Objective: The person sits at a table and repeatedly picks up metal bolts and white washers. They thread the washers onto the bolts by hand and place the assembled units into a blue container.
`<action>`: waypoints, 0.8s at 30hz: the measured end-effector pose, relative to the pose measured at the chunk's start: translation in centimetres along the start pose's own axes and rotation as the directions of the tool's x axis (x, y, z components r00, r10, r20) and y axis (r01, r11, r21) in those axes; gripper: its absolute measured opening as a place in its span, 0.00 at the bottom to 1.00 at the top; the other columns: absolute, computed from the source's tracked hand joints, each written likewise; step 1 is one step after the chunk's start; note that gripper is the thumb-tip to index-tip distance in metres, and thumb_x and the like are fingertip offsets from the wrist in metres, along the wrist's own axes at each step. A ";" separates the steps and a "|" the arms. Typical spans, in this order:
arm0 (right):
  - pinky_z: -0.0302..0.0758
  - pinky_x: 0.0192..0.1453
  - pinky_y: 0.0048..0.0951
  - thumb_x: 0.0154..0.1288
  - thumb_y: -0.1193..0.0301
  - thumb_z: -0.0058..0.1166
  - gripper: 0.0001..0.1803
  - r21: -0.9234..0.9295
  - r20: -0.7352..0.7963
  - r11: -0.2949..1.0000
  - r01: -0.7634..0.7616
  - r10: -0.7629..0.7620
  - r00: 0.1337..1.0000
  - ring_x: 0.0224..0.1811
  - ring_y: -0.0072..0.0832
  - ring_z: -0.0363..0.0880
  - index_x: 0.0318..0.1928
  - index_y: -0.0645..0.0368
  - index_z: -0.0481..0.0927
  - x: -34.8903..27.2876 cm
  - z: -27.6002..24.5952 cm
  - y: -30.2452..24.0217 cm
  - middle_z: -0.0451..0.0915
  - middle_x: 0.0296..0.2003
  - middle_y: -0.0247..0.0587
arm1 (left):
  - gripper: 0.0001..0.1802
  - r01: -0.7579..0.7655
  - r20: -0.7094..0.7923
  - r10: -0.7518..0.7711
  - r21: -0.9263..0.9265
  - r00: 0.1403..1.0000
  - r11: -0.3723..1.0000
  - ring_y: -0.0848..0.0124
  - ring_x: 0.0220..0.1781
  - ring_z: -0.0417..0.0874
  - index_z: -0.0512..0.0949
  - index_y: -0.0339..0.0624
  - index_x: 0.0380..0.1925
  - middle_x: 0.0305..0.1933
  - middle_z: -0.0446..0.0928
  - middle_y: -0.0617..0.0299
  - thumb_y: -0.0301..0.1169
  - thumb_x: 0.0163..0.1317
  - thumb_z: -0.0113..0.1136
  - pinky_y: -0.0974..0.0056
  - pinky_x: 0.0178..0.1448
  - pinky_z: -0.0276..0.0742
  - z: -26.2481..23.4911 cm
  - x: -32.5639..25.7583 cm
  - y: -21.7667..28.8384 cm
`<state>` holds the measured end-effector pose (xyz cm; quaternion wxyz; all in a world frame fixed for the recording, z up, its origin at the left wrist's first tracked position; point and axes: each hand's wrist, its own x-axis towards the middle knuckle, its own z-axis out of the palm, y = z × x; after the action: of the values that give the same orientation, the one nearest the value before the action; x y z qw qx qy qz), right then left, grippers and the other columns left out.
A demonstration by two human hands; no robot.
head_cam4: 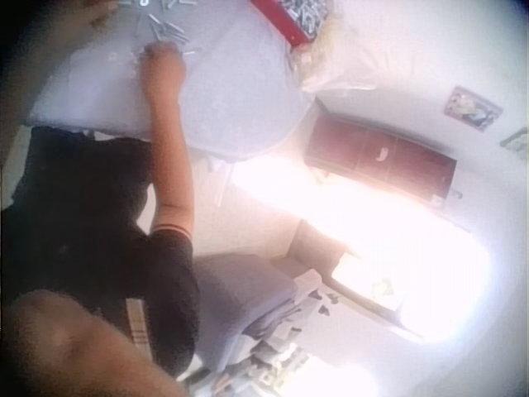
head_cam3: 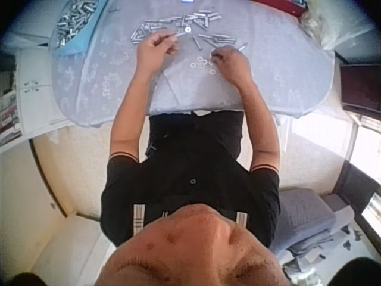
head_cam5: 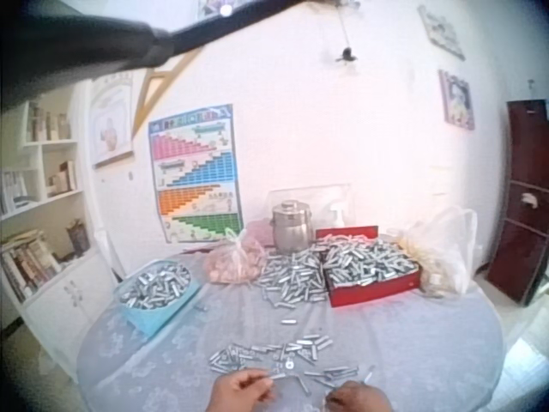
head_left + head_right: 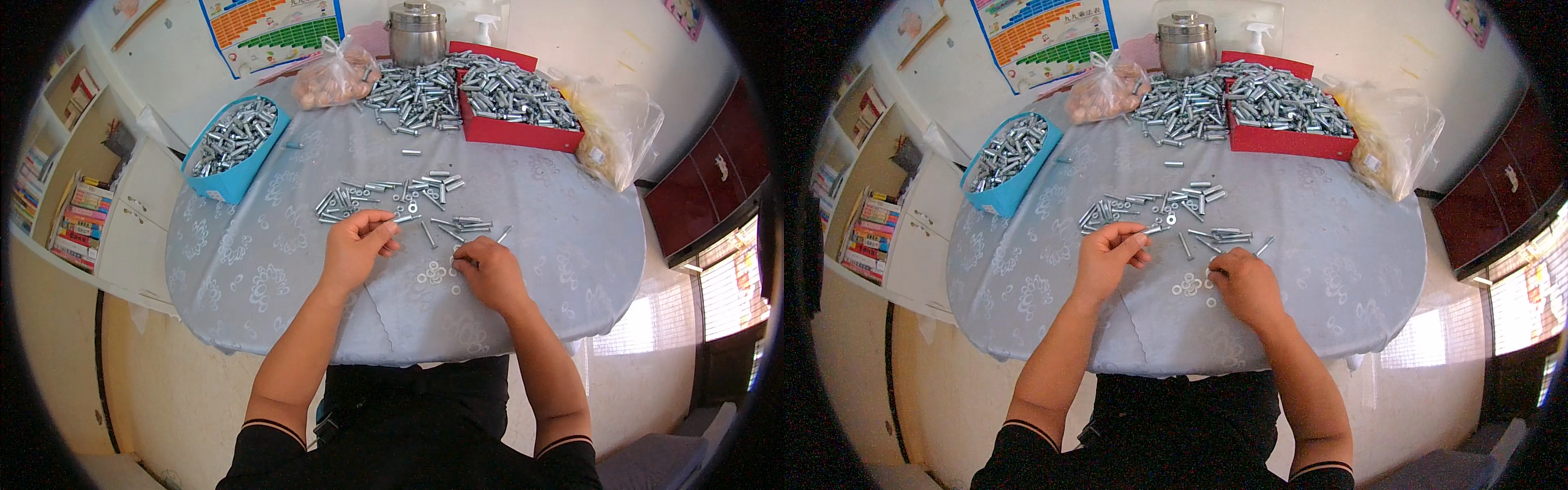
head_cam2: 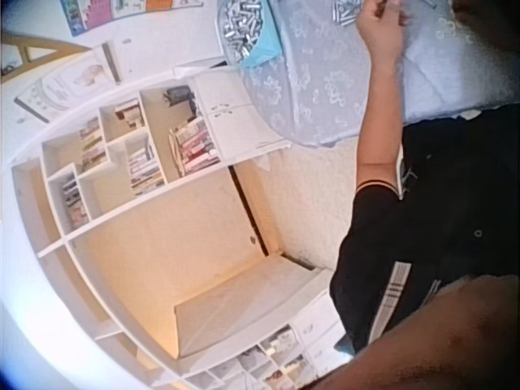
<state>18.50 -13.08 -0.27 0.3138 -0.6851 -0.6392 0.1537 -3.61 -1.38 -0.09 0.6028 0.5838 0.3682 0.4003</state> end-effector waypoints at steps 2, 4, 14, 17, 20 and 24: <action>0.76 0.42 0.42 0.57 0.69 0.61 0.07 0.062 0.025 0.998 0.016 -0.017 1.000 0.38 0.44 0.80 0.35 0.57 0.84 0.0 0.0 -0.1 0.80 0.34 0.44 | 0.11 0.007 -0.013 -0.007 0.003 1.000 1.000 0.72 0.32 0.84 0.80 0.34 0.46 0.37 0.84 0.57 0.26 0.65 0.60 0.68 0.33 0.81 -0.1 -0.1 0.2; 0.76 0.43 0.41 0.57 0.69 0.61 0.07 0.150 0.062 0.988 0.041 -0.051 0.997 0.38 0.44 0.80 0.34 0.58 0.84 0.1 0.0 -0.5 0.81 0.33 0.45 | 0.11 0.011 -0.020 -0.011 -0.002 1.000 1.000 0.72 0.32 0.84 0.79 0.34 0.46 0.37 0.84 0.57 0.26 0.65 0.60 0.68 0.33 0.81 -0.1 0.0 0.2; 0.79 0.38 0.28 0.61 0.76 0.60 0.07 0.593 0.017 0.776 -0.215 0.255 0.967 0.33 0.29 0.83 0.39 0.63 0.83 0.6 0.6 -0.9 0.84 0.34 0.42 | 0.12 0.143 0.108 -0.145 0.025 0.983 0.989 0.73 0.31 0.84 0.79 0.31 0.47 0.37 0.83 0.56 0.26 0.66 0.58 0.70 0.32 0.79 0.2 -1.8 0.1; 0.80 0.39 0.27 0.64 0.77 0.59 0.06 0.807 0.138 0.517 -0.287 0.308 0.942 0.33 0.26 0.82 0.40 0.65 0.82 0.6 0.5 -1.6 0.84 0.35 0.41 | 0.13 0.213 0.140 -0.215 0.024 0.967 0.977 0.73 0.31 0.84 0.79 0.31 0.47 0.38 0.84 0.55 0.26 0.65 0.59 0.71 0.31 0.78 0.5 -2.8 0.2; 0.81 0.40 0.26 0.65 0.78 0.58 0.07 0.865 0.201 0.402 -0.302 0.275 0.940 0.33 0.25 0.81 0.42 0.67 0.81 0.6 0.6 -2.2 0.83 0.34 0.39 | 0.13 0.223 0.151 -0.222 0.014 0.963 0.975 0.74 0.31 0.84 0.79 0.32 0.47 0.38 0.84 0.56 0.26 0.65 0.59 0.72 0.31 0.77 0.4 -2.9 -0.2; 0.81 0.40 0.26 0.65 0.77 0.58 0.06 0.880 0.250 0.345 -0.325 0.244 0.937 0.34 0.24 0.81 0.41 0.67 0.80 0.6 1.1 -2.3 0.81 0.32 0.38 | 0.13 0.211 0.185 -0.211 0.019 0.960 0.977 0.75 0.31 0.84 0.79 0.32 0.47 0.38 0.84 0.58 0.27 0.65 0.59 0.73 0.31 0.76 0.3 -3.0 0.0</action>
<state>16.10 -12.25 0.46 0.5800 -0.4956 -0.3327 0.5544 -4.55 -4.25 -0.18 0.6739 0.5760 0.3703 0.2776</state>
